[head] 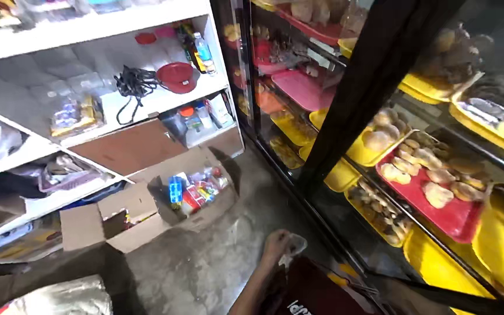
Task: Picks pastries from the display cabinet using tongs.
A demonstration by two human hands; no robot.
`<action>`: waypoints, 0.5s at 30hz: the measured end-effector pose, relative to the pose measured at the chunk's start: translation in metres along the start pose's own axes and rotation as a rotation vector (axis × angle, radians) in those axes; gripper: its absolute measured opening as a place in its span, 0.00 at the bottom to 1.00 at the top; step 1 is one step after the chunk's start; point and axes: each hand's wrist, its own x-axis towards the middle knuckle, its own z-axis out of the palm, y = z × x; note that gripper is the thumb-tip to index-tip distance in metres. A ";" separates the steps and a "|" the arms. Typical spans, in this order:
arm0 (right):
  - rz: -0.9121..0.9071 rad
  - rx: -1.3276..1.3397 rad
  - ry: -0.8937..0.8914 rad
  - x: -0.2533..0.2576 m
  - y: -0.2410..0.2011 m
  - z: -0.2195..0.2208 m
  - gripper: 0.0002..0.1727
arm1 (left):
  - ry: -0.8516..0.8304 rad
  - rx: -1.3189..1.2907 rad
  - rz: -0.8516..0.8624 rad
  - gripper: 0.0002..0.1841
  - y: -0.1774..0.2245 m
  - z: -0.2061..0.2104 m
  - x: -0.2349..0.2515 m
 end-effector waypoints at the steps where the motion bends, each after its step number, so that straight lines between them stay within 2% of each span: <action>1: -0.049 -0.077 0.030 0.021 -0.047 -0.035 0.30 | 0.043 -0.036 -0.006 0.11 0.009 -0.018 0.011; 3: -0.170 -0.228 0.096 0.039 -0.144 -0.108 0.36 | 0.131 -0.098 -0.013 0.10 0.019 -0.051 0.031; 5: -0.265 -0.362 0.155 0.033 -0.243 -0.169 0.37 | 0.193 -0.130 -0.026 0.10 0.017 -0.082 0.048; 8: -0.425 -0.397 0.273 0.029 -0.366 -0.239 0.37 | 0.204 -0.151 -0.053 0.11 0.009 -0.131 0.083; 12: -0.655 -0.250 0.324 0.024 -0.488 -0.289 0.38 | 0.201 -0.087 -0.066 0.12 0.005 -0.211 0.136; 15: -0.732 -0.298 0.345 0.014 -0.560 -0.322 0.38 | 0.215 -0.073 -0.052 0.13 0.021 -0.270 0.168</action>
